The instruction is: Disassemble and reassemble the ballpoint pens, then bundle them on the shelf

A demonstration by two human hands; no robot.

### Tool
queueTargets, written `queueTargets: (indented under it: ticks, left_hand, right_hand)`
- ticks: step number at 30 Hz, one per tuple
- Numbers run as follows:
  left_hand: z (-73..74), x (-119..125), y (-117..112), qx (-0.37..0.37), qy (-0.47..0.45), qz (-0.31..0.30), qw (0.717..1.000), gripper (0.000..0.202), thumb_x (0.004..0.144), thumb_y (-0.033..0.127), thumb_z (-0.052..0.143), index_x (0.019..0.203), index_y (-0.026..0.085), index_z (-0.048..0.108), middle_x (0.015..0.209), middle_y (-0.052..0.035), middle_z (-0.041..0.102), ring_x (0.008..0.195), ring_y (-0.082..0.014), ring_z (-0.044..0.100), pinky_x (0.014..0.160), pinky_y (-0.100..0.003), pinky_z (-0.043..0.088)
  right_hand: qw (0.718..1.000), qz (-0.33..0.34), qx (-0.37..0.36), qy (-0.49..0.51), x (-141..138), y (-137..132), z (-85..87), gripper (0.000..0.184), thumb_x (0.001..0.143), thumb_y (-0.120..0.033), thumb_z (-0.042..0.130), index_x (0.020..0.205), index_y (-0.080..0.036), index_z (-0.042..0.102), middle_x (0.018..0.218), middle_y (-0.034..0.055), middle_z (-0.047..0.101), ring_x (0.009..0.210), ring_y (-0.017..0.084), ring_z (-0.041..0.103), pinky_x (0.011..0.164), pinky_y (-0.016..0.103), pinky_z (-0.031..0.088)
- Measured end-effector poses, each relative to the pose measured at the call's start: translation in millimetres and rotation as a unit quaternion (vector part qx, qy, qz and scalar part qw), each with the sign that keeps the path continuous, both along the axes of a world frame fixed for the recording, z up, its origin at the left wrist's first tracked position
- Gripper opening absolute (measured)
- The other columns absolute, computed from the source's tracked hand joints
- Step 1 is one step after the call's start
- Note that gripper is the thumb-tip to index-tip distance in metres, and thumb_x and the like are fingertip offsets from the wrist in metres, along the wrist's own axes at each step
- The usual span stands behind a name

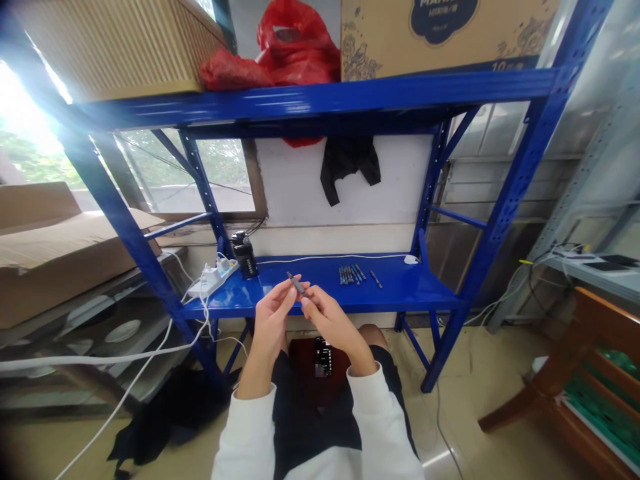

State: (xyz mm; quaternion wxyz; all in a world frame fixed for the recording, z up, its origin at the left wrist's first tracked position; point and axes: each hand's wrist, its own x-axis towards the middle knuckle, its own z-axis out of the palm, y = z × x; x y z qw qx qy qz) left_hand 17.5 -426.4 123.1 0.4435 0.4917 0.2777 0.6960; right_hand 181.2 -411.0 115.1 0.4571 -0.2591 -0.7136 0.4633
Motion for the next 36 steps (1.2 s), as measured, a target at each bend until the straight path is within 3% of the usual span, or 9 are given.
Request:
queueTargets:
  ticks: [3, 7, 10, 17, 24, 28, 31, 34, 36]
  left_hand:
    - [-1.2, -0.4, 1.0, -0.003, 0.0, 0.011, 1.0, 0.042, 0.087, 0.045, 0.098, 0.12, 0.02, 0.089, 0.118, -0.0147, 0.087, 0.113, -0.0299, 0.083, 0.105, -0.041, 0.064]
    - [-2.4, -0.6, 2.3, -0.003, 0.011, 0.028, 1.0, 0.043, 0.084, 0.04, 0.1, 0.12, 0.02, 0.089, 0.111, -0.0116, 0.087, 0.1, -0.0243, 0.081, 0.093, -0.035, 0.064]
    - [-2.4, 0.2, 2.4, 0.0, 0.028, 0.03, 0.999, 0.033, 0.084, 0.041, 0.099, 0.106, 0.018, 0.09, 0.113, -0.0112, 0.085, 0.092, -0.0212, 0.077, 0.085, -0.032, 0.062]
    - [-0.6, 2.9, -0.5, -0.014, 0.004, 0.04, 0.999, 0.034, 0.084, 0.044, 0.099, 0.1, 0.018, 0.085, 0.107, -0.0102, 0.085, 0.098, -0.0216, 0.078, 0.092, -0.033, 0.063]
    - [-3.4, 3.1, 2.9, -0.026, -0.01, 0.035, 0.999, 0.038, 0.081, 0.043, 0.102, 0.094, 0.017, 0.077, 0.095, -0.008, 0.084, 0.088, -0.0199, 0.079, 0.083, -0.029, 0.061]
    - [-2.8, 3.8, 3.2, -0.027, -0.008, 0.038, 0.999, 0.038, 0.081, 0.043, 0.102, 0.097, 0.017, 0.079, 0.095, -0.0081, 0.085, 0.089, -0.0205, 0.08, 0.086, -0.03, 0.062]
    - [-0.7, 3.8, 0.7, -0.024, -0.016, 0.043, 0.999, 0.036, 0.082, 0.041, 0.101, 0.097, 0.017, 0.079, 0.093, -0.0067, 0.084, 0.088, -0.0198, 0.08, 0.088, -0.031, 0.062]
    - [0.2, 2.9, -0.2, -0.03, -0.015, 0.043, 0.999, 0.036, 0.082, 0.042, 0.101, 0.097, 0.017, 0.079, 0.093, -0.0069, 0.084, 0.084, -0.0196, 0.078, 0.084, -0.031, 0.062]
    - [-0.5, 1.8, 1.2, -0.03, -0.018, 0.051, 0.998, 0.037, 0.081, 0.042, 0.102, 0.096, 0.017, 0.08, 0.093, -0.007, 0.084, 0.086, -0.0207, 0.079, 0.084, -0.032, 0.062]
  right_hand:
    - [1.0, 0.008, -0.017, 0.013, -0.4, 0.4, -0.4, 0.041, 0.111, -0.064, 0.066, 0.106, -0.025, 0.055, 0.082, -0.0037, 0.055, 0.066, 0.013, 0.043, 0.059, 0.028, 0.034]
    - [0.999, 0.017, -0.044, 0.02, -0.8, -0.5, -0.2, 0.045, 0.107, -0.063, 0.072, 0.1, -0.026, 0.047, 0.078, -0.0045, 0.061, 0.066, 0.014, 0.047, 0.061, 0.028, 0.035]
    - [1.0, -0.003, -0.029, 0.004, 0.2, -1.2, 1.2, 0.045, 0.107, -0.064, 0.073, 0.1, -0.025, 0.05, 0.078, -0.004, 0.061, 0.068, 0.015, 0.05, 0.065, 0.03, 0.037]
    - [0.996, -0.044, 0.058, -0.052, 7.2, 0.4, 4.4, 0.054, 0.118, -0.065, 0.045, 0.086, -0.023, 0.054, 0.083, -0.0005, 0.051, 0.075, 0.017, 0.044, 0.071, 0.033, 0.037]
    - [1.0, -0.013, -0.001, 0.003, 3.8, 2.3, -1.3, 0.044, 0.107, -0.066, 0.071, 0.108, -0.024, 0.058, 0.095, 0.0014, 0.07, 0.074, 0.016, 0.056, 0.072, 0.032, 0.044]
    - [1.0, -0.029, -0.004, -0.008, 2.9, 0.5, 0.2, 0.048, 0.104, -0.068, 0.074, 0.107, -0.025, 0.053, 0.082, -0.0031, 0.067, 0.069, 0.015, 0.052, 0.068, 0.031, 0.039]
    - [0.997, -0.052, 0.019, -0.052, 5.0, -0.4, 3.2, 0.047, 0.11, -0.07, 0.064, 0.112, -0.023, 0.061, 0.08, -0.0036, 0.059, 0.069, 0.015, 0.044, 0.065, 0.031, 0.034]
    - [0.995, -0.057, 0.054, -0.067, 6.8, 0.6, 3.0, 0.053, 0.117, -0.069, 0.047, 0.098, -0.022, 0.064, 0.082, -0.0004, 0.057, 0.074, 0.017, 0.045, 0.069, 0.032, 0.036]
    - [0.995, -0.056, 0.056, -0.06, 7.1, 1.8, 0.6, 0.049, 0.116, -0.067, 0.051, 0.097, -0.023, 0.062, 0.086, 0.0003, 0.061, 0.078, 0.018, 0.051, 0.072, 0.033, 0.04]
